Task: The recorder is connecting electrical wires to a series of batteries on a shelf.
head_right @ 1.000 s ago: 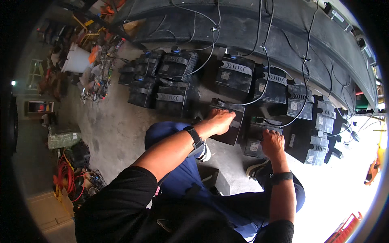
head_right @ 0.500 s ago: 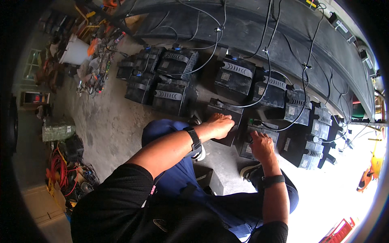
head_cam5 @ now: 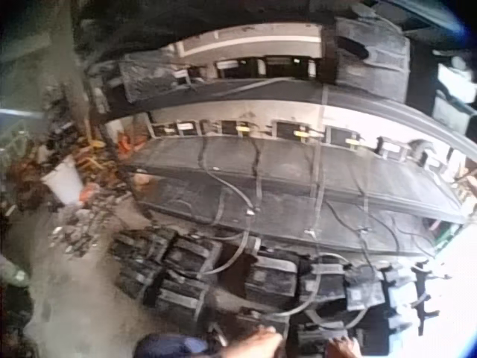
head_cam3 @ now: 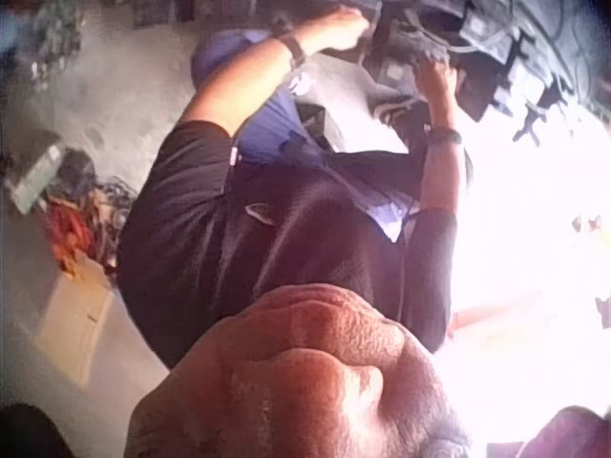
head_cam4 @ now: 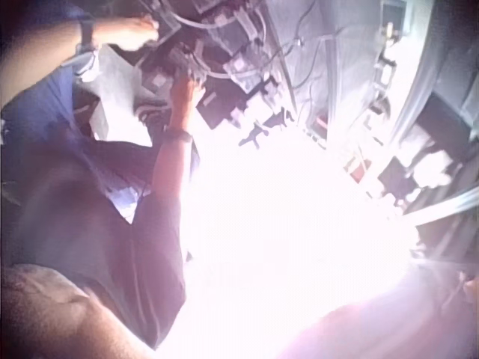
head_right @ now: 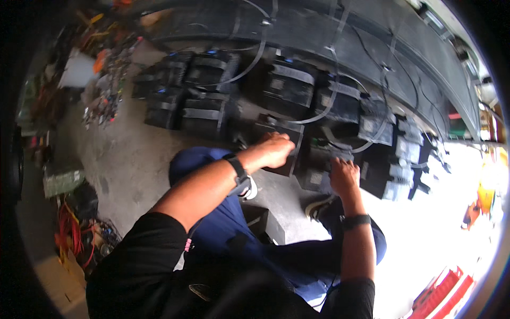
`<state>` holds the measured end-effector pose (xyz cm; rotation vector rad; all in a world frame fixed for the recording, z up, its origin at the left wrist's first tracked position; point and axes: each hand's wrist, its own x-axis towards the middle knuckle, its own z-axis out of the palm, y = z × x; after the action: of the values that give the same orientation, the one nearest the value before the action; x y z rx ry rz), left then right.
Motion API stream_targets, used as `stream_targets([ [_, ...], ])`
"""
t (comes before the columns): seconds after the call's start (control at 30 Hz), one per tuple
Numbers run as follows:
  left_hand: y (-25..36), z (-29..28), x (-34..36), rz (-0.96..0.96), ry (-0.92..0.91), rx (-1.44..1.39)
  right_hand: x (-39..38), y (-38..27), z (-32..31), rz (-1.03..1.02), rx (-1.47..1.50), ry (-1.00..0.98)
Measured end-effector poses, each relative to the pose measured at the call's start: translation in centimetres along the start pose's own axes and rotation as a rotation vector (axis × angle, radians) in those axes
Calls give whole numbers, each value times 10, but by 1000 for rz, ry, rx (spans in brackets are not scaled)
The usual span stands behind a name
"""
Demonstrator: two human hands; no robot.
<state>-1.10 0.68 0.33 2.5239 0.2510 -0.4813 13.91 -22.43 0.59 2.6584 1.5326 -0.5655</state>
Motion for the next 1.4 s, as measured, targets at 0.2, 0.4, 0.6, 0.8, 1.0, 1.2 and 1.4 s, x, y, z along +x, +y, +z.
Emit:
stream_targets([
  [0.2, -13, -8, -12, -118, 17, 74, 6, -6, 2, 43, -56, -44],
  [0.4, -16, -13, -9, -154, -36, 126, 1, 1, -35, 108, -9, 133],
  [0.6, -35, -5, -21, -148, 8, 185, -17, -33, -87, -102, 293, 392],
  [0.8, -25, -5, -14, -152, 77, 115, -34, -22, -77, 33, 264, 177],
  [1.0, -7, -1, 8, 20, 82, 71, -36, -8, -92, 10, 352, 218],
  [1.2, -10, -3, 16, -11, 33, 116, -32, 3, -92, 71, 347, 195],
  [1.4, 4, -12, 9, -50, 4, 72, -21, -5, -94, 63, 332, 159],
])
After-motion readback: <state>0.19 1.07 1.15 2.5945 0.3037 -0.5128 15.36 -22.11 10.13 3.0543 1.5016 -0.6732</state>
